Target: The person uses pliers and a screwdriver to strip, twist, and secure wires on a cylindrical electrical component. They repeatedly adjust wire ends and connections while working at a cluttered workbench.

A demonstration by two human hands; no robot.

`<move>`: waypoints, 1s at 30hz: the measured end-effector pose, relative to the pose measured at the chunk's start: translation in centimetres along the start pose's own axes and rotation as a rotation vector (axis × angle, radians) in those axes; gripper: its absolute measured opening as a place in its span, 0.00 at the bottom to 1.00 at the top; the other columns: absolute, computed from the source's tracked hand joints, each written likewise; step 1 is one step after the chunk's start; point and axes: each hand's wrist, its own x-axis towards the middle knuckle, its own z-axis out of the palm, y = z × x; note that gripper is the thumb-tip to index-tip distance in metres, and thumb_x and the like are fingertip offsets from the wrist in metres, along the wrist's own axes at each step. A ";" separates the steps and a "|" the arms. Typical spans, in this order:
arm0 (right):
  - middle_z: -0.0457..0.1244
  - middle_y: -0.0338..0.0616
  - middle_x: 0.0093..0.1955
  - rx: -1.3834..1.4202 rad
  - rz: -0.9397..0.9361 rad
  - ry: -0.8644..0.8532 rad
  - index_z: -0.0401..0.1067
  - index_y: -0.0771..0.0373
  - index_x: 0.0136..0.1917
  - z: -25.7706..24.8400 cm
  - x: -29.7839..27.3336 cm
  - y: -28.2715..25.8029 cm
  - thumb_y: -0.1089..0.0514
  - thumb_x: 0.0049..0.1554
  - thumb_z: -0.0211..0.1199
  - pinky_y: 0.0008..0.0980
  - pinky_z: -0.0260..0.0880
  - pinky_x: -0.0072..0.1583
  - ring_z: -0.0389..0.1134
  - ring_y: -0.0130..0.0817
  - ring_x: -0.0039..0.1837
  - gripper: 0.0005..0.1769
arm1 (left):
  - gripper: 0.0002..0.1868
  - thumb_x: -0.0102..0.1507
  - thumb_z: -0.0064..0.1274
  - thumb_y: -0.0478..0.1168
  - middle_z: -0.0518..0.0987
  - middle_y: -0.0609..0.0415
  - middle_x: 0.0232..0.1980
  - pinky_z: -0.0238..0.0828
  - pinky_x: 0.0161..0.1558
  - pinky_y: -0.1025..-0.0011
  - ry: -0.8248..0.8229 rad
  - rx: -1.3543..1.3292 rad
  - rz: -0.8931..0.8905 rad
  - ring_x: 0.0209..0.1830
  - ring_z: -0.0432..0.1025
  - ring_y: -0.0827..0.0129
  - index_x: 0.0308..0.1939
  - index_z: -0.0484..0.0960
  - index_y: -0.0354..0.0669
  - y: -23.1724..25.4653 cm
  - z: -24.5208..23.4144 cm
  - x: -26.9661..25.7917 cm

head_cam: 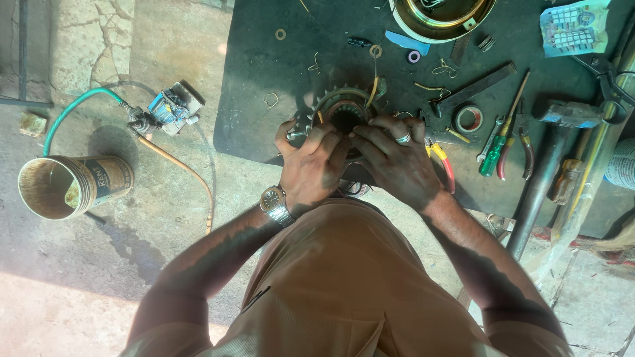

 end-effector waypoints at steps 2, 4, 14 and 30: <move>0.67 0.34 0.63 0.002 -0.016 0.003 0.77 0.59 0.60 -0.1 0.0 0.0 0.53 0.55 0.73 0.46 0.52 0.65 0.63 0.29 0.67 0.21 | 0.17 0.63 0.58 0.45 0.78 0.63 0.54 0.47 0.65 0.42 -0.012 -0.013 0.019 0.64 0.63 0.74 0.54 0.86 0.46 0.0 0.1 -0.2; 0.67 0.31 0.62 -0.073 -0.056 0.009 0.78 0.58 0.58 -0.2 0.1 0.0 0.55 0.53 0.72 0.45 0.52 0.66 0.64 0.26 0.66 0.18 | 0.17 0.63 0.58 0.45 0.78 0.64 0.53 0.47 0.64 0.43 -0.023 -0.027 0.033 0.63 0.64 0.75 0.54 0.86 0.46 -0.3 0.2 -0.2; 0.67 0.36 0.60 0.028 -0.027 -0.004 0.77 0.60 0.58 -0.2 0.3 0.1 0.52 0.52 0.74 0.53 0.52 0.72 0.62 0.35 0.66 0.22 | 0.18 0.61 0.60 0.43 0.79 0.59 0.54 0.50 0.69 0.52 -0.069 0.002 0.065 0.63 0.67 0.68 0.54 0.86 0.45 0.3 -2.8 1.2; 0.68 0.36 0.64 0.259 0.131 0.090 0.77 0.58 0.61 -0.2 -0.3 -1.4 0.62 0.51 0.76 0.42 0.55 0.69 0.63 0.38 0.69 0.24 | 0.09 0.70 0.58 0.46 0.75 0.51 0.59 0.61 0.63 0.58 -0.324 -1.336 0.706 0.58 0.71 0.58 0.40 0.80 0.48 5.7 -16.9 -2.2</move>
